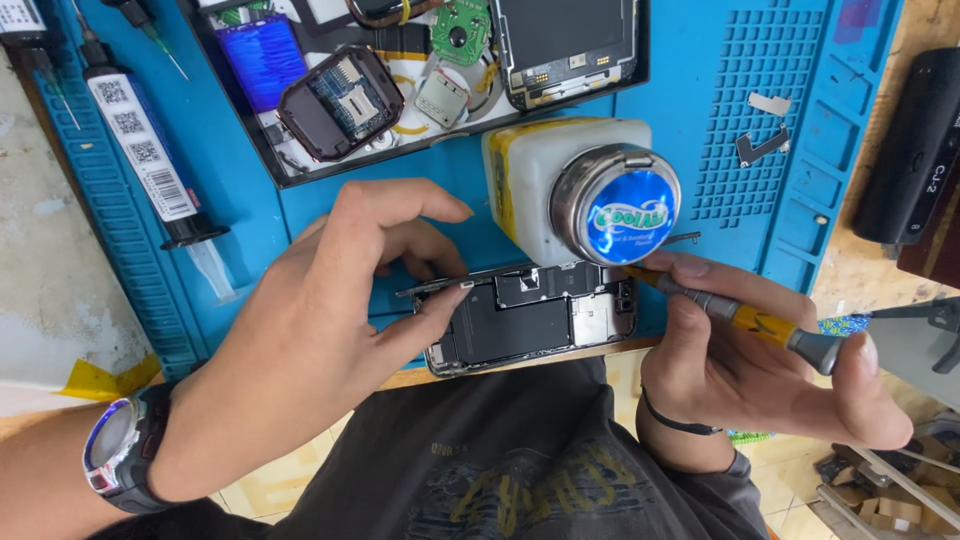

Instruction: The person uses a yellow-handled screwdriver to remove screws from the internal frame of a disassembled smartphone. They then use their fingers to lift and remove a small metal bracket from the device's interior.

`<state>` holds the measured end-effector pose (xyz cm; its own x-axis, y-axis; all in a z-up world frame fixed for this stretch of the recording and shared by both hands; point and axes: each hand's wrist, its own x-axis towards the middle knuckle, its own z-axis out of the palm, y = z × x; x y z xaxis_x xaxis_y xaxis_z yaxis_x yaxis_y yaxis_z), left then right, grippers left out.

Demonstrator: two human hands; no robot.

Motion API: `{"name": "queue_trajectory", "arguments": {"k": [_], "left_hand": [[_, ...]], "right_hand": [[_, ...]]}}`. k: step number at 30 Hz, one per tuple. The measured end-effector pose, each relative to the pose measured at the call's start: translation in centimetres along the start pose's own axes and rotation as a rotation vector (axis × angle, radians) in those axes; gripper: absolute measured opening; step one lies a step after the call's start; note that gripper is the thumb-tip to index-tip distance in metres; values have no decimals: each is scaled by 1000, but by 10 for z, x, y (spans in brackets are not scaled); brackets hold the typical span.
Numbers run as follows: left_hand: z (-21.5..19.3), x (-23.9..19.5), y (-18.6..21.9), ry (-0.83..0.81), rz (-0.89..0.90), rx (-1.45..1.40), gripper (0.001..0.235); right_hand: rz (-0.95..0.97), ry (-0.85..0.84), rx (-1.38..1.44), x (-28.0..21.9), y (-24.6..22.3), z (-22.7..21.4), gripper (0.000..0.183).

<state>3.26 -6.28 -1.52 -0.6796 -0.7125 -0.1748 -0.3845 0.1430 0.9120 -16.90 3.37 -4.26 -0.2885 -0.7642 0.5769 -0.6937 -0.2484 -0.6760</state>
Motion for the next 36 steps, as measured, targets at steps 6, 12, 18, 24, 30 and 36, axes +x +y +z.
{"name": "queue_trajectory", "arguments": {"k": [6,12,18,24,30,36], "left_hand": [[1,0,0,9,7,-14,45],[0,-1,0,3,11,-5,46],[1,-1,-1,4,19,-13,45],[1,-1,-2,4,12,-9,46],[0,-2,-2,2,19,-3,45],[0,-3,-3,4,43,-10,44]], "right_hand": [[1,-26,-4,-4,1,-3,63],[-227,-116,-10,12,4,-2,67],[-299,-142,-35,13,11,-6,61],[-345,-312,18,27,12,-18,69],[-376,-172,5,22,15,-7,65],[-225,-164,3,18,0,-2,55]]}}
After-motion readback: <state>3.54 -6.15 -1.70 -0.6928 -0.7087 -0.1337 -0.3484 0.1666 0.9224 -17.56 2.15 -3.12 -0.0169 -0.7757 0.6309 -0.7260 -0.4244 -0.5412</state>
